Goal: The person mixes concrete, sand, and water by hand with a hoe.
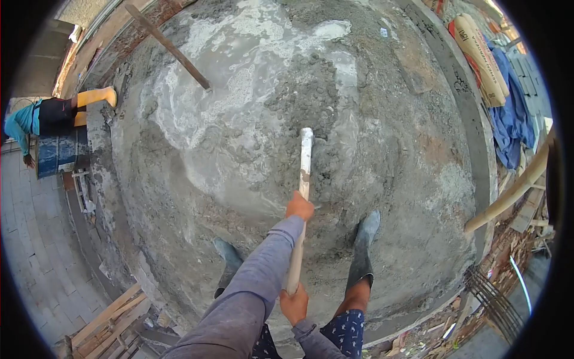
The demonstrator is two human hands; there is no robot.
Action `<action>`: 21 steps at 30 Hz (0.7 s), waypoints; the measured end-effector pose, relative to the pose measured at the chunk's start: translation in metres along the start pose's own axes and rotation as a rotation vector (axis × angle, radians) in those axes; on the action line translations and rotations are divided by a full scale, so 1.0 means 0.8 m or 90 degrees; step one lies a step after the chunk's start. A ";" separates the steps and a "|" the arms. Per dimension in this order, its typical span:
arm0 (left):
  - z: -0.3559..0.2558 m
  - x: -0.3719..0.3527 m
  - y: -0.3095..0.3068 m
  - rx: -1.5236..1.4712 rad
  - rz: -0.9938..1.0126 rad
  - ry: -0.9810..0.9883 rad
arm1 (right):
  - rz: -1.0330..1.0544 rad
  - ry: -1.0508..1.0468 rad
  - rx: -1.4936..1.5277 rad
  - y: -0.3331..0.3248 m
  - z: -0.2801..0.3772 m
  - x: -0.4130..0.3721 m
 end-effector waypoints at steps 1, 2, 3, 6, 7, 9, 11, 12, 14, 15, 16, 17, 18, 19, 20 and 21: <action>0.034 -0.015 -0.002 -0.017 0.008 -0.020 | 0.016 0.013 -0.023 0.004 -0.008 -0.028; 0.071 -0.031 -0.002 -0.033 0.018 -0.039 | 0.031 0.028 -0.047 0.007 -0.024 -0.059; 0.115 -0.040 0.009 -0.083 0.065 -0.093 | 0.060 0.032 -0.087 0.010 -0.047 -0.089; 0.205 -0.067 0.028 -0.105 0.044 -0.134 | 0.101 0.043 -0.150 0.010 -0.107 -0.143; 0.199 -0.070 0.017 -0.116 0.031 -0.131 | 0.110 0.057 -0.158 0.012 -0.114 -0.150; 0.187 -0.089 -0.003 -0.131 0.012 -0.135 | 0.097 0.039 -0.166 0.014 -0.117 -0.137; 0.139 -0.078 -0.025 -0.141 -0.081 -0.030 | 0.077 0.002 -0.176 0.013 -0.121 -0.096; 0.110 -0.063 -0.029 -0.189 -0.070 -0.024 | 0.065 -0.022 -0.180 0.010 -0.115 -0.064; 0.034 -0.034 -0.045 -0.260 -0.076 0.041 | 0.018 -0.099 -0.149 -0.005 -0.093 0.008; -0.021 -0.031 -0.055 -0.274 -0.090 0.089 | 0.000 -0.134 -0.157 -0.014 -0.080 0.049; -0.076 -0.028 -0.066 -0.287 -0.103 0.138 | -0.018 -0.170 -0.168 -0.026 -0.065 0.090; -0.130 -0.024 -0.075 -0.299 -0.115 0.187 | -0.032 -0.194 -0.154 -0.040 -0.043 0.131; -0.183 -0.016 -0.081 -0.276 -0.142 0.219 | -0.047 -0.215 -0.141 -0.055 -0.022 0.172; -0.233 -0.008 -0.082 -0.270 -0.157 0.248 | -0.059 -0.226 -0.127 -0.067 -0.004 0.212; -0.281 0.008 -0.082 -0.258 -0.150 0.274 | -0.075 -0.238 -0.115 -0.080 0.014 0.252; -0.327 0.022 -0.078 -0.235 -0.167 0.289 | -0.093 -0.254 -0.101 -0.095 0.032 0.289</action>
Point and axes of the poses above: each hand's wrist, its own x-axis towards the middle knuckle, its own y-axis out of the palm, z = x × y, the point moved 3 cm from there along x, towards the middle knuckle, and after that the axes turned 11 degrees about -y, right-handed, at the moved point
